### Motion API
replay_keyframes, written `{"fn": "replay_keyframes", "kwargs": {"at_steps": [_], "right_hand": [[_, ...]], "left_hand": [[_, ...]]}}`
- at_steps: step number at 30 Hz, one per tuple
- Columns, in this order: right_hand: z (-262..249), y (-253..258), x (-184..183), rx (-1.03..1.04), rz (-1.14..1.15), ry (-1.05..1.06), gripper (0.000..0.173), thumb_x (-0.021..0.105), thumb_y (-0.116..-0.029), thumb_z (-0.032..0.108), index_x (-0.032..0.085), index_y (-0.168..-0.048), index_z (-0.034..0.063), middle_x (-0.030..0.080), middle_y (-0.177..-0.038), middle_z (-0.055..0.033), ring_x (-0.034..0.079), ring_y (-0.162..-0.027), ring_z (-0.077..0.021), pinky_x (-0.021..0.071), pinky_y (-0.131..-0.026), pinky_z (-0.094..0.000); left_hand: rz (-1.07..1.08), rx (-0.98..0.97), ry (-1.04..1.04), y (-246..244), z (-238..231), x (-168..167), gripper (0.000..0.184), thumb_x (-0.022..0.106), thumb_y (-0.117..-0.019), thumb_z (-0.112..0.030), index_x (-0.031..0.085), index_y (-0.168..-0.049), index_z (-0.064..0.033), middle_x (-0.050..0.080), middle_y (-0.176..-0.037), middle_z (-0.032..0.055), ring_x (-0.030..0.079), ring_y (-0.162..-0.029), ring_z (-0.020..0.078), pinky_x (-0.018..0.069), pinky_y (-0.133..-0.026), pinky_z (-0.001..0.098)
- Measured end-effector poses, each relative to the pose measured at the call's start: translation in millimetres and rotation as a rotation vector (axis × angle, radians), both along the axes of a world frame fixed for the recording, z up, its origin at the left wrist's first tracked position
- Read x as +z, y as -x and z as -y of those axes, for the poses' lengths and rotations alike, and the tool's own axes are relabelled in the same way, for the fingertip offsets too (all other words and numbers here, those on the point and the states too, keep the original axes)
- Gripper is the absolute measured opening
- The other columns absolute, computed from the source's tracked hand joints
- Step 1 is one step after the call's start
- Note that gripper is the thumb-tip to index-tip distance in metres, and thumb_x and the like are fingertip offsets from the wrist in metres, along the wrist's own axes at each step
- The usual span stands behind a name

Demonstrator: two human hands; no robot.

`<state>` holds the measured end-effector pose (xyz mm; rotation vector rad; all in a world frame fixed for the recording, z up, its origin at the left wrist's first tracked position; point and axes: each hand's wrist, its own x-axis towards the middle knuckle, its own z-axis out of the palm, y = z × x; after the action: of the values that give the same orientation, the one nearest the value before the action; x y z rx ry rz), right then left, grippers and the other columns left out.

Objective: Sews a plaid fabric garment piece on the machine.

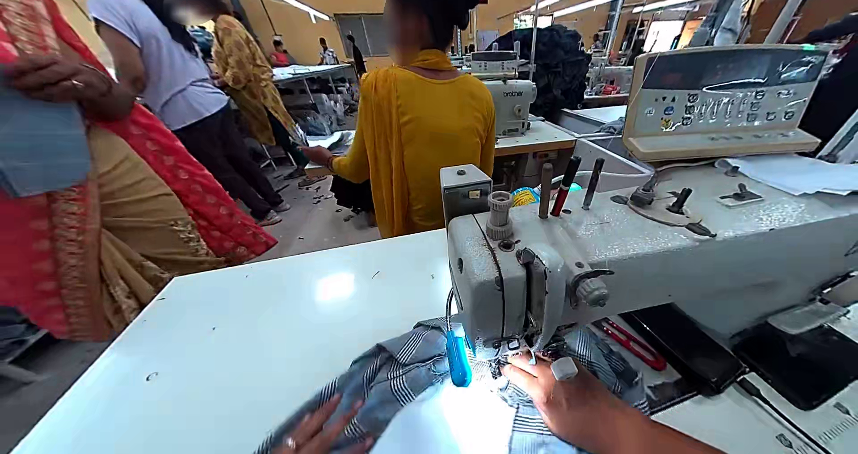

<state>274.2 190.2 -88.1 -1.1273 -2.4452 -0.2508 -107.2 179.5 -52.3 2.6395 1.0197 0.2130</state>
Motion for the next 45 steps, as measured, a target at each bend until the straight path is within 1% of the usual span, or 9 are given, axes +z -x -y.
{"fn": "replay_keyframes", "kwargs": {"at_steps": [6,11,14,19,25,29,35,42,45], "right_hand": [[18,20,-1,-0.13,0.043,-0.141,0.026,0.064,-0.0824,-0.002,0.078,-0.103,0.0043,0.075,-0.107,-0.0109,0.074,-0.096,-0.0244,0.0603,-0.08,-0.0339],[23,23,-3,-0.194,0.03,-0.126,0.029,0.065,-0.0802,-0.002,0.078,-0.105,0.0054,0.075,-0.106,-0.0105,0.073,-0.095,-0.026,0.0606,-0.077,-0.0355],[21,23,-7,-0.197,-0.05,-0.098,0.032,0.065,-0.0774,-0.005,0.077,-0.105,0.0045,0.075,-0.108,-0.0124,0.073,-0.095,-0.03,0.0608,-0.077,-0.04],[23,20,-13,-0.153,-0.128,-0.027,0.029,0.059,-0.0872,-0.003,0.075,-0.111,0.0004,0.073,-0.121,-0.0144,0.07,-0.114,-0.0295,0.0563,-0.098,-0.0383],[27,23,-9,-0.169,-0.165,0.066,0.034,0.057,-0.0874,-0.008,0.074,-0.116,-0.0018,0.07,-0.126,-0.0172,0.066,-0.123,-0.0303,0.0535,-0.103,-0.0378],[27,22,-11,-0.152,-0.197,0.063,0.032,0.056,-0.0902,-0.006,0.073,-0.116,-0.003,0.071,-0.125,-0.0182,0.067,-0.122,-0.0317,0.0539,-0.103,-0.0394],[27,21,-7,-0.131,-0.209,0.124,0.034,0.056,-0.0888,-0.008,0.072,-0.118,-0.0027,0.07,-0.127,-0.0181,0.065,-0.124,-0.0318,0.0528,-0.104,-0.0392],[56,-47,39,-0.377,-0.583,0.047,0.033,0.049,-0.0882,-0.007,0.072,-0.112,-0.0081,0.072,-0.111,-0.0232,0.072,-0.099,-0.0319,0.0598,-0.085,-0.0435],[73,-82,46,-0.546,-0.898,0.52,0.035,0.041,-0.0981,-0.003,0.058,-0.126,-0.0149,0.068,-0.116,-0.0218,0.071,-0.102,-0.0228,0.0586,-0.091,-0.0375]], "left_hand": [[-0.099,-0.268,-0.44,32,-97,-11,0.066,0.059,-0.0792,0.019,0.069,-0.134,-0.0172,0.06,-0.144,0.0172,0.055,-0.134,0.0454,0.0464,-0.103,0.0664],[0.107,-0.106,-0.551,-51,-46,15,0.012,0.062,-0.0771,0.006,0.074,-0.075,0.0016,0.077,-0.11,0.0158,0.07,-0.113,0.0394,0.0521,-0.094,0.0622],[0.332,-0.102,-0.421,-111,-10,19,0.019,0.055,-0.086,0.006,0.073,-0.08,0.002,0.077,-0.107,0.0161,0.071,-0.109,0.0353,0.0546,-0.097,0.0492],[0.143,0.051,0.042,-169,16,13,0.047,0.055,-0.1015,-0.027,0.06,-0.131,0.0102,0.068,-0.123,0.0273,0.067,-0.114,0.0435,0.0504,-0.099,0.0578],[0.222,0.123,-0.395,-177,14,-25,0.033,0.069,-0.089,-0.033,0.074,-0.086,-0.0007,0.068,-0.076,0.0177,0.07,-0.068,0.0348,0.0558,-0.063,0.0492],[0.317,-0.035,-0.492,-175,13,-34,0.013,0.069,-0.0828,-0.016,0.073,-0.075,-0.0069,0.076,-0.114,0.0146,0.073,-0.106,0.03,0.0567,-0.081,0.0478],[0.251,0.148,-0.417,-181,14,-33,0.053,0.068,-0.087,-0.042,0.073,-0.116,0.0025,0.074,-0.089,0.0169,0.072,-0.08,0.0344,0.0547,-0.078,0.0548],[0.313,0.185,-0.295,-181,20,-34,0.04,0.069,-0.0907,-0.033,0.076,-0.107,0.0024,0.07,-0.125,0.0237,0.069,-0.115,0.0398,0.0453,-0.101,0.0638],[0.303,0.179,-0.347,-181,22,-36,0.035,0.066,-0.0915,-0.029,0.078,-0.105,0.0009,0.073,-0.122,0.0176,0.073,-0.108,0.0328,0.0462,-0.101,0.0604]]}}
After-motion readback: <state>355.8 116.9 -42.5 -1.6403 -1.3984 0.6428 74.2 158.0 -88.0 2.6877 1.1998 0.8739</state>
